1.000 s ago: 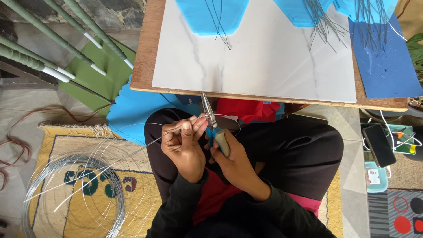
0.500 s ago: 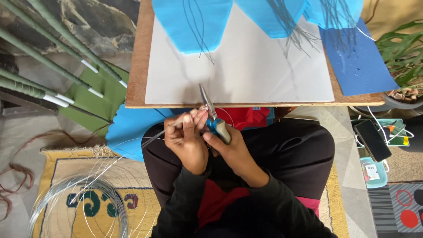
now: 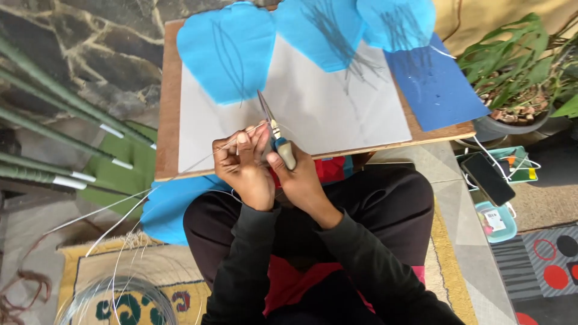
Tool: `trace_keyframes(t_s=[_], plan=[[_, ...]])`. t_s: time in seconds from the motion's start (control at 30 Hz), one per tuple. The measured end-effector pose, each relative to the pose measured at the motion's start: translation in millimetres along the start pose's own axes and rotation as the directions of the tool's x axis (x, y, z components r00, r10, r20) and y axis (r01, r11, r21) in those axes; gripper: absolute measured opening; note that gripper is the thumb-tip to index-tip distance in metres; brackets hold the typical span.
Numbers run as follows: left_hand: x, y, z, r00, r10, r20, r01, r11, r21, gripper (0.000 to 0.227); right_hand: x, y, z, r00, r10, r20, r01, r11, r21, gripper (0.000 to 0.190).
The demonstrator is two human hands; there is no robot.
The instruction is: Measuring and cutting wire segments from a coil to match the size of foam petal templates for a craft project.
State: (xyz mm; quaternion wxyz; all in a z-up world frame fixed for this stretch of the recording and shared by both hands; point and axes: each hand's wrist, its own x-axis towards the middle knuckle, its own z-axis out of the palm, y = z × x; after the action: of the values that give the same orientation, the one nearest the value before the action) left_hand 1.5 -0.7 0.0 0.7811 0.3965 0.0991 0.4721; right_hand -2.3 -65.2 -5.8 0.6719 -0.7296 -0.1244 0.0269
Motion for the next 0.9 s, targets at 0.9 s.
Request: trace_keyframes(t_s=[0.9], plan=[[17.5,-3.0,5.5,1.000,-0.016,0.025,0.015,1.000,0.021,0.006,16.8,1.8,-4.4,0.998,-0.052,0.030,0.051,0.998,0.023,0.030]])
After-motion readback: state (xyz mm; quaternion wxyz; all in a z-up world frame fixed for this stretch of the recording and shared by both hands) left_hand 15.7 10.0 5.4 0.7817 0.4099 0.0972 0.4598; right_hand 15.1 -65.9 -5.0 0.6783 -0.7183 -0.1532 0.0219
